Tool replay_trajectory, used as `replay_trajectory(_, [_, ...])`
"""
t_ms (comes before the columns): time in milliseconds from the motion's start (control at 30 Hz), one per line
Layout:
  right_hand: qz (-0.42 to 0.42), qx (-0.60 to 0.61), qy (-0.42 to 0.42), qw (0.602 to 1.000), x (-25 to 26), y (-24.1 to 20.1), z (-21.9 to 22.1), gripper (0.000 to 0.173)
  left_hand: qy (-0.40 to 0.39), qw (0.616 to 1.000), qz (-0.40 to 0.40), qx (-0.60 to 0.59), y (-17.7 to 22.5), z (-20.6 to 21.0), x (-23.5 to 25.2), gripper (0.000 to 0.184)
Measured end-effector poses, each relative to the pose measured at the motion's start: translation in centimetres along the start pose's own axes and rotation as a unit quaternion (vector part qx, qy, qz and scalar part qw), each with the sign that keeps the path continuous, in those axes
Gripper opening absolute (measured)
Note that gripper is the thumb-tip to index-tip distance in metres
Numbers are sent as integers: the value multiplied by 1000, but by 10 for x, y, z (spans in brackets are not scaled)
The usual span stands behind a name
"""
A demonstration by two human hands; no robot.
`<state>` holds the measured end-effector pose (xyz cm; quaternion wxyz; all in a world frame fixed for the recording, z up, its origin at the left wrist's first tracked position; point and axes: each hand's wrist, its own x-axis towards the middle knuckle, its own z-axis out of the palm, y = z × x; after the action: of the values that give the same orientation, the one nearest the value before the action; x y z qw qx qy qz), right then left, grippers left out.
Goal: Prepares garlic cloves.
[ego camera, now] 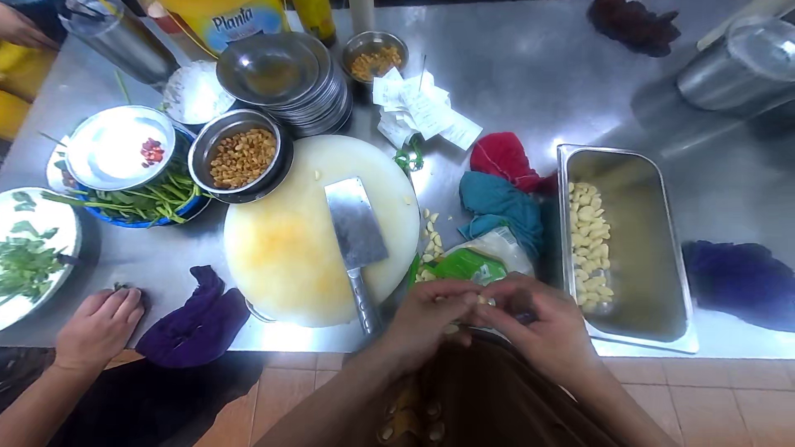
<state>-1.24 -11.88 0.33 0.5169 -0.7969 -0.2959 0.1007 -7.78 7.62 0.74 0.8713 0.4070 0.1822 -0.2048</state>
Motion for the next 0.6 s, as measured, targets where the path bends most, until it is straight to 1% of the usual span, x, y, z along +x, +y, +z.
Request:
replay_trajectory(100, [-6,-76,7,997,0,0,-1,29,-10,1000,20,6,0,-3,-2,17])
replay_trajectory(167, [22,-114,-10,993,0,0,-2,39,-5,999,31,27,2,-3,-2,16])
replay_trajectory(233, [39,-126,-40,991,-1,1,-3,45,-5,999,36,38,3,-3,-2,14])
replay_trajectory(400, [13,-119,-105,987,0,3,-2,50,-36,997,49,46,4,-7,-2,11])
replay_trajectory(600, [10,-116,-105,988,-2,-1,-1,51,-59,994,61,69,7,-10,-3,11])
